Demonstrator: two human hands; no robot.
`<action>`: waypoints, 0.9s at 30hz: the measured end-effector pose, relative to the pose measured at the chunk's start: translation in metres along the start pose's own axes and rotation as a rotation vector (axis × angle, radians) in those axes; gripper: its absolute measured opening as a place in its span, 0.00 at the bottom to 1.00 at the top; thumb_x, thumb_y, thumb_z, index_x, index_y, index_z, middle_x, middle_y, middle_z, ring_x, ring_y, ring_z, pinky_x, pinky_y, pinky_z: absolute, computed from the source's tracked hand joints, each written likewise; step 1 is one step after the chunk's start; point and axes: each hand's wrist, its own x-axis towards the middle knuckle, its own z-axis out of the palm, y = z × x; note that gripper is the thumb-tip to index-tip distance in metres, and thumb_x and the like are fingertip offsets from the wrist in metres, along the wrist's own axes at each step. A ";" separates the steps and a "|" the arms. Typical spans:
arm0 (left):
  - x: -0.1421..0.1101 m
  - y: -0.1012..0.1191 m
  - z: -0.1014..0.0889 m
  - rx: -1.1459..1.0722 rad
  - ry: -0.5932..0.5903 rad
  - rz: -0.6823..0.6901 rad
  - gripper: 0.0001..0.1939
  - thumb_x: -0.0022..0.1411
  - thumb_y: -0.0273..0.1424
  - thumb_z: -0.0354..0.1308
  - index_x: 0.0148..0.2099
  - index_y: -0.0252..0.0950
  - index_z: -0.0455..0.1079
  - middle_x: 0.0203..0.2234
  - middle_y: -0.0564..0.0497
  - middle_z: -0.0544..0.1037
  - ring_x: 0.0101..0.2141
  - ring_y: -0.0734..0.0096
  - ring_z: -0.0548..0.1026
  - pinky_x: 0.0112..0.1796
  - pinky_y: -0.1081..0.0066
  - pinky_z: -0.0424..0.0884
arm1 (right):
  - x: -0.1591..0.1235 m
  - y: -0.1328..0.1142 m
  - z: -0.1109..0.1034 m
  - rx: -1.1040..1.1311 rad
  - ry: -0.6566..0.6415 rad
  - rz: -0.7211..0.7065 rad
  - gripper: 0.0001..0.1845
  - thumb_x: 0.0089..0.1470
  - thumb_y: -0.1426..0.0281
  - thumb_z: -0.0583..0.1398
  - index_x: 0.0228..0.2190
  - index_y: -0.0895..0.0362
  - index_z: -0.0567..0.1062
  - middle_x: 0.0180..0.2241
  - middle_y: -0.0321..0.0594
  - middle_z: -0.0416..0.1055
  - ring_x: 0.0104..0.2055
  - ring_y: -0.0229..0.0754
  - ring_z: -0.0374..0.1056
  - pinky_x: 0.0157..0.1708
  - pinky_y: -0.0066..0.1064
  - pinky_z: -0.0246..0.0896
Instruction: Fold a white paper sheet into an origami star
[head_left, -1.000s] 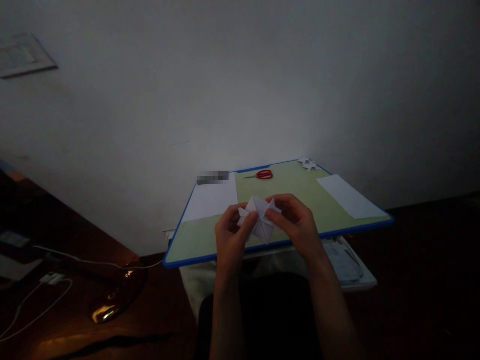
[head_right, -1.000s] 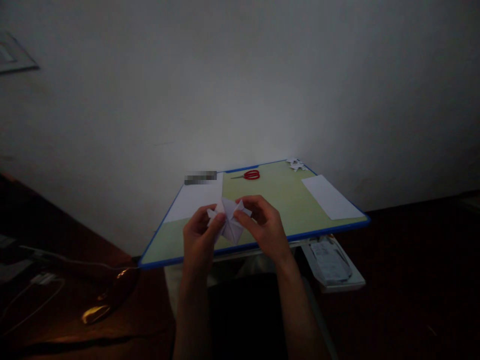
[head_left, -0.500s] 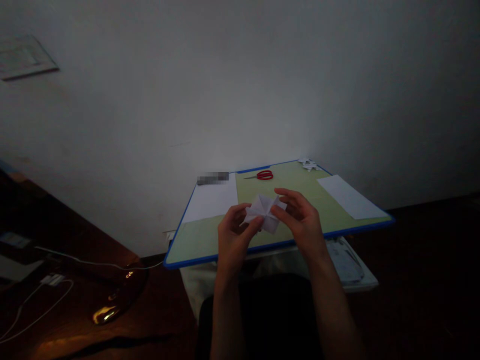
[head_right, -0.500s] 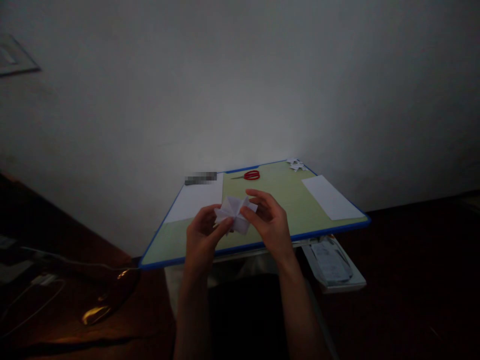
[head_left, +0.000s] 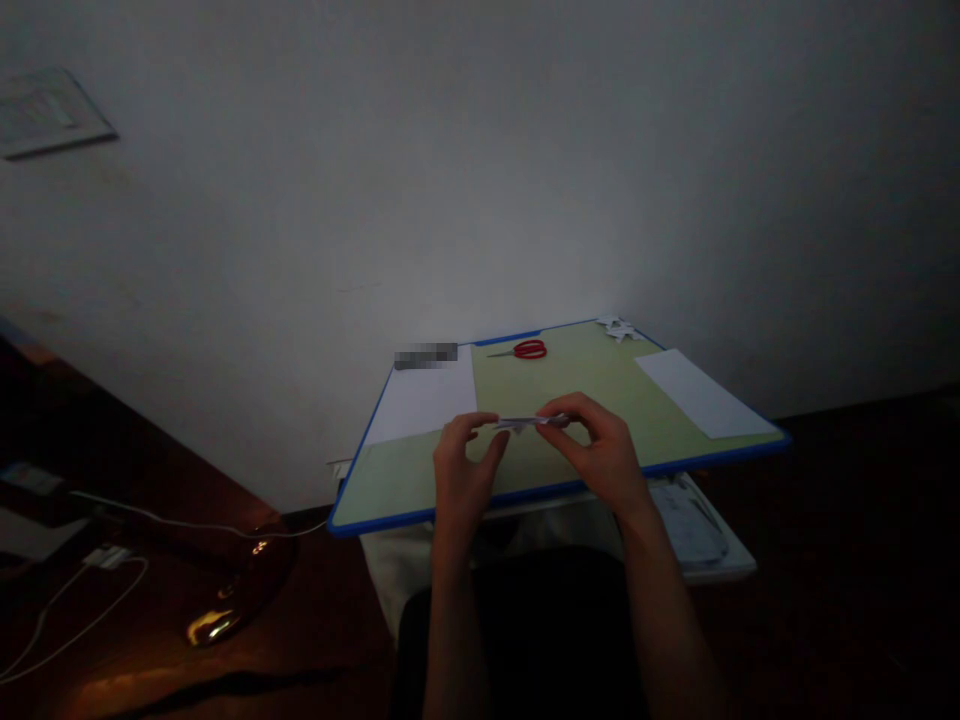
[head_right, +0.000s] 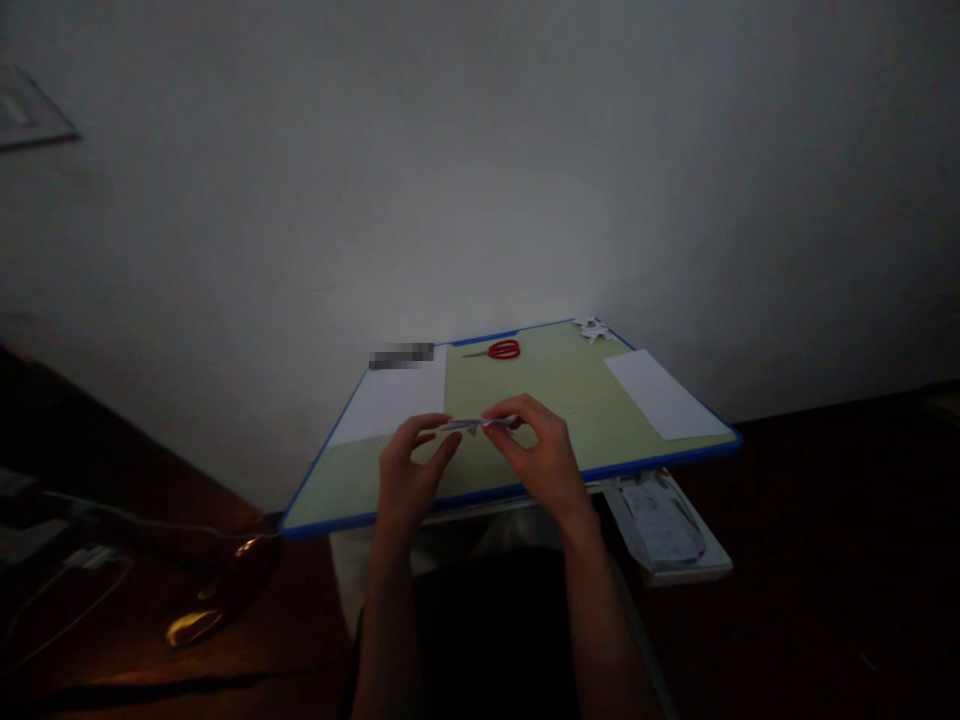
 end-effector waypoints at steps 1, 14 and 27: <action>0.000 -0.004 0.000 0.070 0.005 0.020 0.09 0.63 0.28 0.68 0.47 0.40 0.79 0.43 0.47 0.84 0.47 0.57 0.80 0.51 0.55 0.76 | 0.000 0.003 0.000 -0.024 -0.017 -0.016 0.04 0.61 0.72 0.68 0.37 0.51 0.81 0.37 0.37 0.79 0.40 0.44 0.74 0.42 0.37 0.69; 0.001 -0.031 0.000 0.245 -0.037 0.016 0.08 0.66 0.24 0.61 0.45 0.37 0.79 0.40 0.45 0.84 0.42 0.58 0.81 0.46 0.58 0.77 | -0.004 0.038 0.007 -0.200 -0.251 0.011 0.14 0.57 0.82 0.65 0.37 0.51 0.85 0.41 0.41 0.79 0.46 0.46 0.76 0.52 0.42 0.70; 0.001 -0.030 0.002 0.255 -0.103 0.030 0.10 0.69 0.23 0.56 0.43 0.37 0.79 0.39 0.44 0.85 0.42 0.56 0.82 0.45 0.58 0.76 | -0.008 0.037 0.003 -0.248 -0.390 -0.044 0.27 0.48 0.87 0.64 0.44 0.48 0.84 0.49 0.42 0.78 0.54 0.50 0.72 0.59 0.48 0.67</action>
